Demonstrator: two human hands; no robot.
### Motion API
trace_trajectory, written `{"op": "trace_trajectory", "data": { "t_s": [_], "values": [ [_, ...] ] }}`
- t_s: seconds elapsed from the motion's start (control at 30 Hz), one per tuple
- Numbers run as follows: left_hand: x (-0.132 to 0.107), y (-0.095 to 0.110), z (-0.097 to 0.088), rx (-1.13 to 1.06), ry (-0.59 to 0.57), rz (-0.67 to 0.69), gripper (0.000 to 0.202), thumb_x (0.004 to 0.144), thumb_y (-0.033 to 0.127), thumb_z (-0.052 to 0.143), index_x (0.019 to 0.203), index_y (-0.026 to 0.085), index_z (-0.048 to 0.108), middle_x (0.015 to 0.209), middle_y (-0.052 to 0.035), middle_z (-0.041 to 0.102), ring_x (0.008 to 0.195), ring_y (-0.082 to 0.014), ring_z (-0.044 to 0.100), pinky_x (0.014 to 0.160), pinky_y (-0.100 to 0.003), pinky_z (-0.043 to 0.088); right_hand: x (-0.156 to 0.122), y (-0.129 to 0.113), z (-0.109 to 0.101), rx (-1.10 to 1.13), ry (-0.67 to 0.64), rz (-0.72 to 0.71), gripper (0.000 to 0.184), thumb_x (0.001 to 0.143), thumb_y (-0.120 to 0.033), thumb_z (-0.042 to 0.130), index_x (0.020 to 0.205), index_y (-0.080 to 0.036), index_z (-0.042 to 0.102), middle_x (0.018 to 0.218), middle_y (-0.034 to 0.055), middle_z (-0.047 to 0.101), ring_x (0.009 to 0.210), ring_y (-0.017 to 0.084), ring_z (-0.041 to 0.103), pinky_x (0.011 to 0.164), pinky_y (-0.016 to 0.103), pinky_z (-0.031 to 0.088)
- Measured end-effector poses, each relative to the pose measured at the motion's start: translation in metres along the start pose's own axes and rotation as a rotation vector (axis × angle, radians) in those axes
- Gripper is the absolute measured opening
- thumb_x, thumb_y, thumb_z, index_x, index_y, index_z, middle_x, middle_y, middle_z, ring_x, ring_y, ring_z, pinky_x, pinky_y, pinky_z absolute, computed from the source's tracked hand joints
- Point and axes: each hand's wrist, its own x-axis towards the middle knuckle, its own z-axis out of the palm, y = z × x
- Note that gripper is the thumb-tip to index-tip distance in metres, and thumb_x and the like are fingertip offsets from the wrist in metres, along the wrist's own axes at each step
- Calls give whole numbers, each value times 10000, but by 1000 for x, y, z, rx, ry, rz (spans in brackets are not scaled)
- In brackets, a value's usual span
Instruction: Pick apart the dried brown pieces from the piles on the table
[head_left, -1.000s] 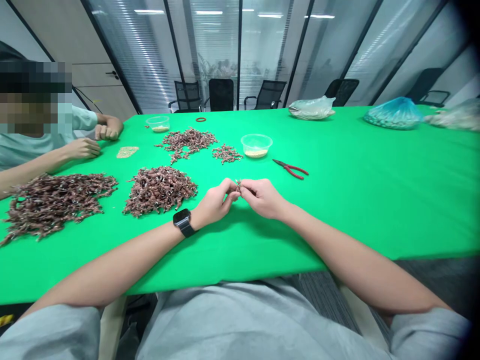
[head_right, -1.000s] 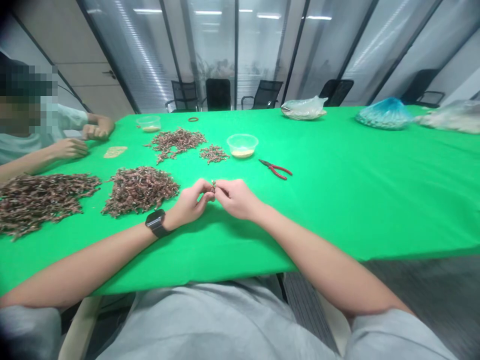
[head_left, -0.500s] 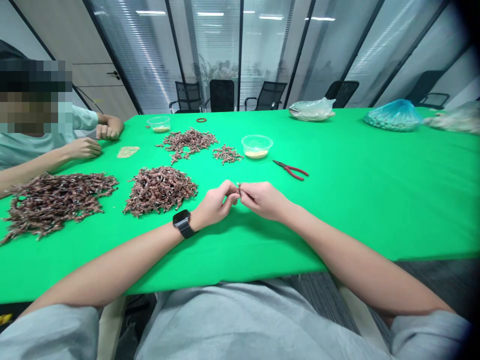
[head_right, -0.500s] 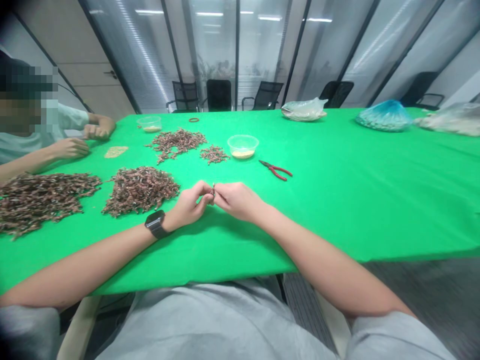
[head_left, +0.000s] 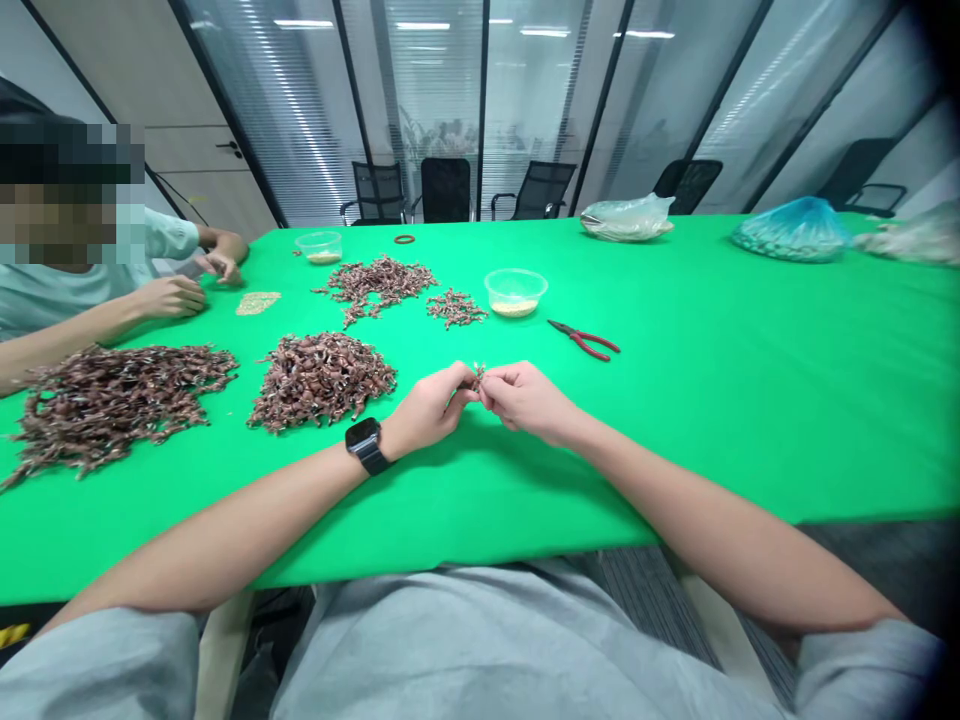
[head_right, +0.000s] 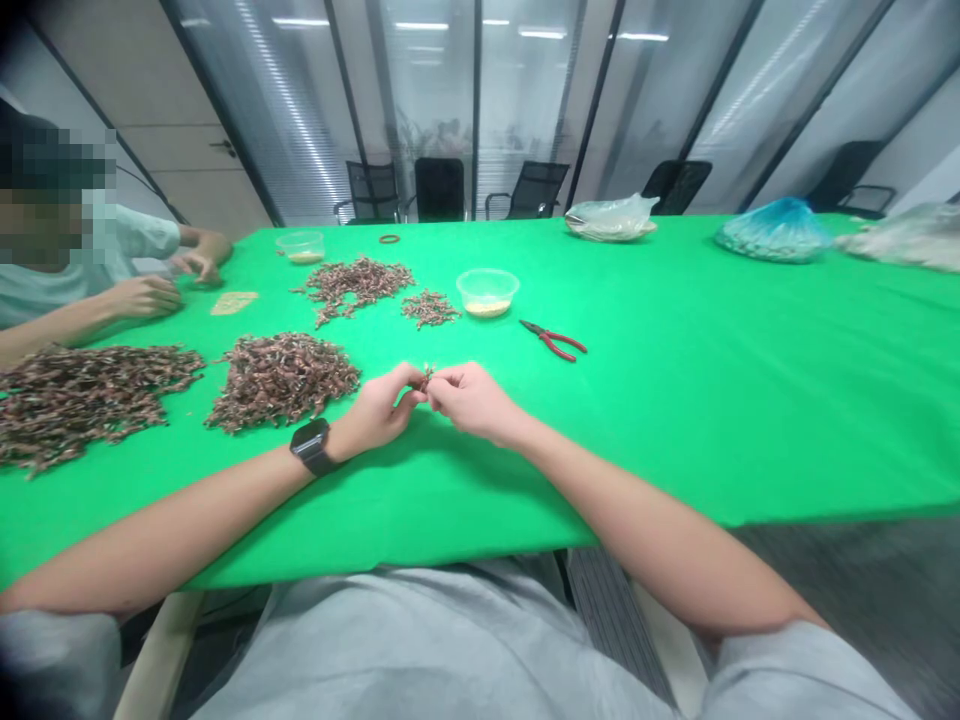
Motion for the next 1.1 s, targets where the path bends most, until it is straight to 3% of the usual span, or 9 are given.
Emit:
{"op": "trace_trajectory", "data": {
  "t_s": [0.17,0.27,0.37,0.5,0.6,0.87,1.1],
  "values": [
    [1,1,-3,59,-35,116,135,1003,179,406,988,183,541,876,-61,641,806,-164,615,717,-265,469,1,-7,-14,496,-322,341,192,836,-242,474,653,-206,428,450,-106,249,401,64,103,325,152,138],
    [0,1,-1,47,-10,95,120,1007,203,416,988,185,533,873,-60,643,787,-161,614,706,-266,470,3,-10,-20,556,-445,405,202,844,-244,452,655,-218,389,457,-111,220,413,73,55,313,160,109],
    [0,0,4,-13,25,-14,132,1020,300,451,992,188,515,867,-44,644,752,-148,609,679,-257,464,2,-9,-17,361,-302,287,226,864,-270,434,646,-217,412,459,-96,248,409,80,120,349,186,142],
    [1,-2,8,-97,39,-126,224,1030,394,440,986,187,511,837,-32,648,725,-142,609,670,-253,460,3,-2,-12,-228,2,-185,273,897,-270,481,637,-186,476,555,-44,409,524,92,335,500,217,245],
    [1,-1,8,-126,45,-147,266,1031,427,432,964,183,515,802,-26,645,701,-137,601,662,-248,449,4,5,-14,-517,53,-432,275,945,-270,476,689,-176,513,616,-36,465,587,98,390,574,238,252],
    [0,4,5,-152,12,-152,325,1025,482,432,924,186,520,749,-20,640,652,-133,580,635,-243,435,5,11,-21,-613,-23,-483,322,980,-304,459,709,-170,570,595,-50,437,561,89,369,573,236,247],
    [-1,3,3,-112,-11,-88,285,1031,445,421,934,192,505,781,-28,650,671,-139,602,636,-246,446,3,6,-10,-398,32,-372,337,897,-289,484,585,-165,507,548,-48,376,539,80,327,530,230,233]
  ]
}}
